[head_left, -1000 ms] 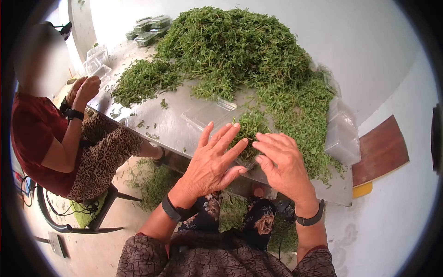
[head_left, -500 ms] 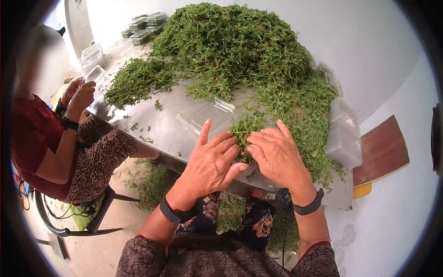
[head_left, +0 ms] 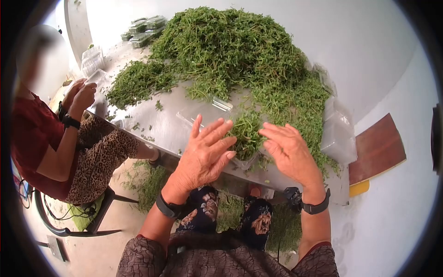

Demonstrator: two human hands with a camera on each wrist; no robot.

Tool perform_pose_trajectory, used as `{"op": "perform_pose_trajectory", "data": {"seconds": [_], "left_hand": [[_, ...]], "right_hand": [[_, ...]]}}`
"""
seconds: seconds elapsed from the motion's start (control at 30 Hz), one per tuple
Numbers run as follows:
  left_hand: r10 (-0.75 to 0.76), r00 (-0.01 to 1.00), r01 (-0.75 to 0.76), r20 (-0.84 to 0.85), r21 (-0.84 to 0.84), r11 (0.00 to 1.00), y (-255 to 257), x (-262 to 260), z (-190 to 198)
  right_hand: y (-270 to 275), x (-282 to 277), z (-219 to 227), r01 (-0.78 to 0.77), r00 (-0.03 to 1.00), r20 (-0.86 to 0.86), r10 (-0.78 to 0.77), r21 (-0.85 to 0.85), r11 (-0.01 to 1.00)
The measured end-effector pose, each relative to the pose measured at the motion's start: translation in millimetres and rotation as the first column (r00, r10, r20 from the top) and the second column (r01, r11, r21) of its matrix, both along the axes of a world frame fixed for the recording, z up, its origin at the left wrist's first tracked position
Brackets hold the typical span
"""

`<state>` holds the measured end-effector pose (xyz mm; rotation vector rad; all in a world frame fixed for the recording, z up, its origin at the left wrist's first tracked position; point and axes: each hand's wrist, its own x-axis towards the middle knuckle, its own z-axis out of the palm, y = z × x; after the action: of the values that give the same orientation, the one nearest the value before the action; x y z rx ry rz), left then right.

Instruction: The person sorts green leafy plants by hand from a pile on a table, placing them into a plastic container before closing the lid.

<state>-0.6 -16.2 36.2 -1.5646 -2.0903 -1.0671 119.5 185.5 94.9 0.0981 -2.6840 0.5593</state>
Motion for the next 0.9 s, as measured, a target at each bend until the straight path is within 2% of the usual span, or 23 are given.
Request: {"op": "perform_pose_trajectory", "data": {"seconds": [0.1,0.17,0.27,0.37,0.57,0.67,0.7,0.83,0.9], "left_hand": [[0.024,0.998,-0.023,-0.051,0.031,0.999,-7.9,5.1,0.9],[-0.002,0.999,0.004,-0.045,0.031,1.0,-7.6,10.8,1.8],[-0.004,0.999,0.003,-0.036,-0.029,1.0,-3.6,19.2,0.0],[0.011,1.0,-0.013,-0.03,-0.071,0.997,-1.3,22.6,-5.1],[0.03,0.997,-0.031,-0.069,-0.026,0.999,9.5,20.8,-7.2],[0.011,0.999,-0.015,-0.038,-0.103,0.995,9.9,21.3,-5.9],[0.008,0.999,-0.012,-0.042,-0.091,0.996,9.2,21.8,-5.2],[0.077,0.992,-0.079,-0.101,-0.02,0.997,5.6,30.2,3.4],[-0.006,0.985,0.022,-0.17,0.095,0.995,-1.2,32.1,2.0]], "right_hand": [[-0.5,13.6,0.8,0.042,0.999,0.006,-0.041,-0.007,0.999],[0.1,18.4,-4.0,0.01,0.998,-0.067,-0.01,0.0,1.0],[-6.3,24.8,-8.4,-0.002,0.997,-0.074,0.001,-0.01,1.0],[-17.3,31.4,-9.2,-0.048,0.996,-0.073,0.051,0.037,0.998],[-26.7,31.9,-21.2,-0.055,0.998,-0.028,0.055,0.01,0.998],[-23.1,31.8,-15.5,-0.054,0.999,0.0,0.054,0.036,0.998],[-21.2,31.7,-12.9,-0.061,0.998,0.031,0.06,0.036,0.997],[-6.5,27.4,11.8,0.011,0.999,-0.041,-0.008,0.072,0.997],[8.0,21.9,22.1,0.064,0.997,-0.042,-0.062,0.046,0.997]]}}
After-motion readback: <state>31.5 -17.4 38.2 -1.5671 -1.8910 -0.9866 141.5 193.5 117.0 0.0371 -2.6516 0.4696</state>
